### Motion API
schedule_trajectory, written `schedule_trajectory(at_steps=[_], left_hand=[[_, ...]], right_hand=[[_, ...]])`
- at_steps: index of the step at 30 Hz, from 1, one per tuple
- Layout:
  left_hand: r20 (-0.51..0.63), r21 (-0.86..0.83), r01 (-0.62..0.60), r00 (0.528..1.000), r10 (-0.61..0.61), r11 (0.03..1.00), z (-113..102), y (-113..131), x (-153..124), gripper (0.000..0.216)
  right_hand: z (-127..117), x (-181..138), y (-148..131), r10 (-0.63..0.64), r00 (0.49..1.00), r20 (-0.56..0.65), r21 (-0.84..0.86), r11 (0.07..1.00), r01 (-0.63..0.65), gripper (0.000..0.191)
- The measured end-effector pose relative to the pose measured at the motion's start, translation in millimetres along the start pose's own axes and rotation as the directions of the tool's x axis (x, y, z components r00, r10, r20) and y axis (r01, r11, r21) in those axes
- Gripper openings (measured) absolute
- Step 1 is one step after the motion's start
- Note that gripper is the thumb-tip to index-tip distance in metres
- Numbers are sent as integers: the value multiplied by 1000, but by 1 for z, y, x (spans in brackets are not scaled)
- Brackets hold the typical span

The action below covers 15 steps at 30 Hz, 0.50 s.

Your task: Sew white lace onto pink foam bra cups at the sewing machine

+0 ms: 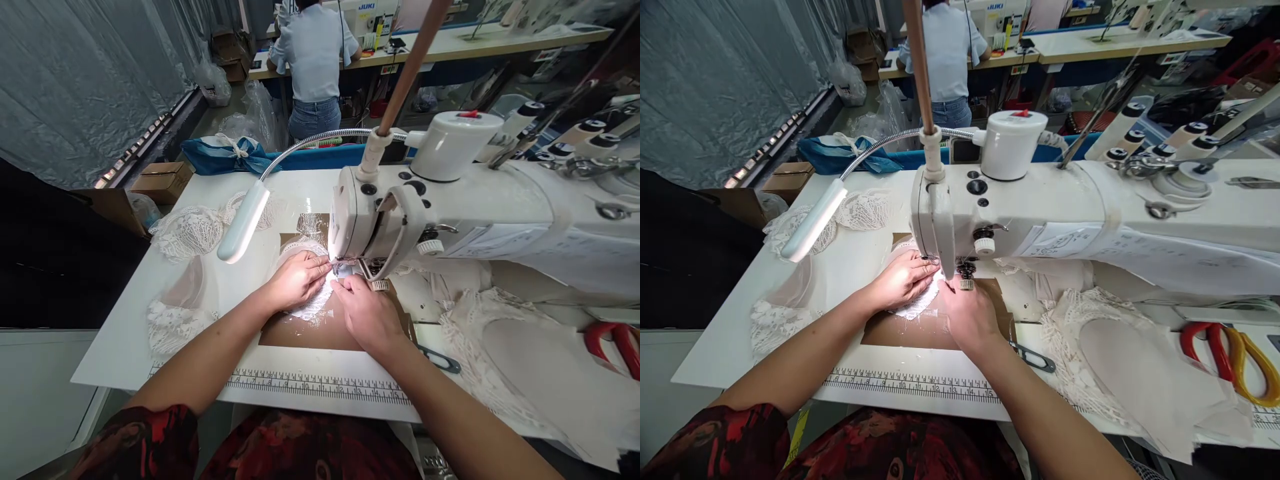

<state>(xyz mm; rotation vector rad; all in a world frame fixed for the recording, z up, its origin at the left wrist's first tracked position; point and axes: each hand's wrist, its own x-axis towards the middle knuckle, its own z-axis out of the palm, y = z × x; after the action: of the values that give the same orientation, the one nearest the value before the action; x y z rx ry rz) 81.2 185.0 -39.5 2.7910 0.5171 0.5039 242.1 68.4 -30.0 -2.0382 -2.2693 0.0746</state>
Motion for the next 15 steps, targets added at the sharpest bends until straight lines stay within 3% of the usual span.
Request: schedule_trajectory(at_steps=[10,13,15], left_hand=[[16,169,198,979,-203,966,4,5,-5,42],[28,242,336,935,-352,910,2,14,-7,47],[30,255,447,882,-469,857,-5,21,-10,49]], right_hand=[[5,-2,1,8,998,-65,-11,1000,-9,44],[9,-5,2,7,993,-121,-18,1000,-10,43],[12,-5,3,-18,984,-180,-30,999,12,42]])
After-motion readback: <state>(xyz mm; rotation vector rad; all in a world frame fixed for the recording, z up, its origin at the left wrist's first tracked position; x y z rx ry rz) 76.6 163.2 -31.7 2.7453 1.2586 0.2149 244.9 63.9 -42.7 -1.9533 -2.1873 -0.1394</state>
